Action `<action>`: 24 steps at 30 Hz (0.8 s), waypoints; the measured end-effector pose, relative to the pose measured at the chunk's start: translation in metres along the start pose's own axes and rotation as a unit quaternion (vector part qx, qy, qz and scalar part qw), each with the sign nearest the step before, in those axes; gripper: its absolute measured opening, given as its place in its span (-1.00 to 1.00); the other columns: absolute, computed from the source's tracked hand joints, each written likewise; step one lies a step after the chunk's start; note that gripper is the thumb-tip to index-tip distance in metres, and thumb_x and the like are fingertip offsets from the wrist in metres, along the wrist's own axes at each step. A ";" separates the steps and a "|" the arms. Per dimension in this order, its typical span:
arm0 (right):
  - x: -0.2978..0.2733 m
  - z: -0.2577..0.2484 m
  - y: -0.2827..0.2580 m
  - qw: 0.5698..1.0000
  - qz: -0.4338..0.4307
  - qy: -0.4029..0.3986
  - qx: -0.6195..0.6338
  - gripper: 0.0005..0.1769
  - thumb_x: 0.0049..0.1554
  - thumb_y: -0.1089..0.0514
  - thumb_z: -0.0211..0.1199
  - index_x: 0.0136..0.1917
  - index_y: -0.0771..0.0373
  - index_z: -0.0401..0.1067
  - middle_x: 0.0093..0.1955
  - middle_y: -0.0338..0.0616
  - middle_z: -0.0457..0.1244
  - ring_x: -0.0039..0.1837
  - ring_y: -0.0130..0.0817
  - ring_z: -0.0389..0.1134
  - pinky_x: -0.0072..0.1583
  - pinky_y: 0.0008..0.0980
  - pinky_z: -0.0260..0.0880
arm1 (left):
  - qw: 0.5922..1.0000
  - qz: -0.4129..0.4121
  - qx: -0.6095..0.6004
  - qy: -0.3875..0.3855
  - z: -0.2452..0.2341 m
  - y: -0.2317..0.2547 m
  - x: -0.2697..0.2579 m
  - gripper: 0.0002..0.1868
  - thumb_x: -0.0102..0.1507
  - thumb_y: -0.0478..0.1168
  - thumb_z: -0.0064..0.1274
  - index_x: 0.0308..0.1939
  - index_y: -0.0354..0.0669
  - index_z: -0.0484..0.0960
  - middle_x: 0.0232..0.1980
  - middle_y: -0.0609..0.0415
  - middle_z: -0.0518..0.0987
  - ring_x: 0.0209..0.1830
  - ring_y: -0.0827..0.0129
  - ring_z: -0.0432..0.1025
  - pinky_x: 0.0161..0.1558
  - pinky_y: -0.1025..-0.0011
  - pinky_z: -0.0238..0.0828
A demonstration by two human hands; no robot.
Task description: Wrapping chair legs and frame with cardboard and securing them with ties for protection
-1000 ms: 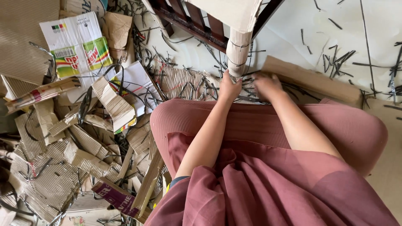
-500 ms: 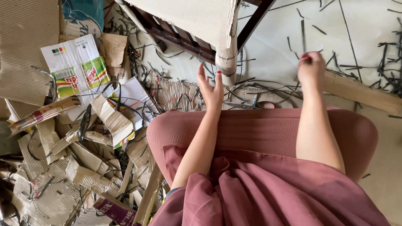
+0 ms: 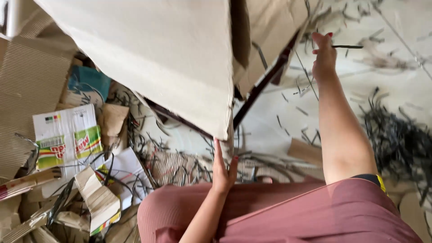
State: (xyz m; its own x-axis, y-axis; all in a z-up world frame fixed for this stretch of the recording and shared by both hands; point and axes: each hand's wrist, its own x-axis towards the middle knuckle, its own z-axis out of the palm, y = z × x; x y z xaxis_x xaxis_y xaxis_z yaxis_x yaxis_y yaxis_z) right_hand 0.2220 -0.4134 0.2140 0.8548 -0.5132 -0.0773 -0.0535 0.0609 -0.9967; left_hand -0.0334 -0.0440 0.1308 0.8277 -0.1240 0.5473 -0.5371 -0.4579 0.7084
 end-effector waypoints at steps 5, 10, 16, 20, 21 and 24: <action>0.134 0.043 0.055 0.996 0.055 0.027 0.070 -0.18 0.06 -0.46 -0.21 0.22 0.10 0.50 0.30 -0.27 0.31 0.13 -0.29 0.23 0.26 -0.28 0.23 | 0.998 0.008 0.049 0.032 0.010 -0.034 -0.004 -0.18 0.22 -0.45 0.11 0.51 -0.48 0.06 0.50 -0.47 0.27 0.45 -0.22 0.32 0.33 0.16 0.37; 0.173 0.054 0.074 0.986 0.058 -0.032 0.150 0.00 0.19 -0.49 -0.42 0.51 0.30 0.19 0.52 0.14 0.12 0.42 -0.02 0.19 0.35 -0.16 0.17 | 0.995 0.014 0.092 0.030 0.015 -0.050 -0.005 -0.24 0.17 -0.42 0.21 0.43 -0.43 0.25 0.40 -0.40 0.42 0.37 -0.17 0.42 0.22 0.20 0.50; 0.153 0.034 0.091 0.991 0.051 0.006 0.122 -0.21 0.19 -0.62 -0.34 -0.20 0.05 0.32 -0.36 -0.37 0.07 -0.32 -0.52 0.04 -0.24 -0.43 0.04 | 0.980 0.016 0.185 0.076 0.029 -0.059 -0.020 -0.29 0.13 -0.37 0.26 0.35 -0.44 0.38 0.28 -0.27 0.57 0.33 -0.16 0.45 0.31 0.11 0.46; 0.105 0.027 0.078 0.991 0.030 0.046 0.121 -0.19 0.26 -0.37 -0.28 0.43 0.26 0.28 0.41 0.02 0.24 0.38 -0.20 0.28 0.34 -0.33 0.28 | 0.976 -0.008 0.192 0.103 0.022 -0.066 -0.027 -0.21 0.18 -0.33 0.25 0.45 -0.37 0.25 0.40 -0.40 0.39 0.40 -0.14 0.35 0.29 0.25 0.48; 0.098 0.020 0.081 0.991 0.015 0.063 0.119 -0.33 0.30 -0.28 -0.24 0.41 0.15 0.30 0.38 -0.02 0.26 0.34 -0.21 0.29 0.30 -0.33 0.30 | 0.973 -0.007 0.198 0.118 0.020 -0.069 -0.030 -0.23 0.15 -0.38 0.28 0.41 -0.43 0.31 0.44 -0.42 0.33 0.46 -0.15 0.28 0.40 0.22 0.36; 0.035 0.009 0.039 0.989 0.046 0.087 0.106 -0.25 0.28 -0.32 -0.33 0.37 0.22 0.34 0.35 -0.02 0.27 0.34 -0.22 0.31 0.32 -0.32 0.31 | 0.966 -0.008 0.206 0.153 0.011 -0.069 -0.033 -0.21 0.10 -0.39 0.32 0.39 -0.38 0.36 0.40 -0.39 0.37 0.40 -0.08 0.35 0.33 0.35 0.44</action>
State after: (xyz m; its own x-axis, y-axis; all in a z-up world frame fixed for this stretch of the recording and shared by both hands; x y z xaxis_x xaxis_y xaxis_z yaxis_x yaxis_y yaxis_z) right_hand 0.2540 -0.4215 0.1722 0.7480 -0.6363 -0.1887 -0.0012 0.2830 -0.9591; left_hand -0.0219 -0.0175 0.0588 0.7148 0.1241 0.6883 -0.3616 -0.7768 0.5156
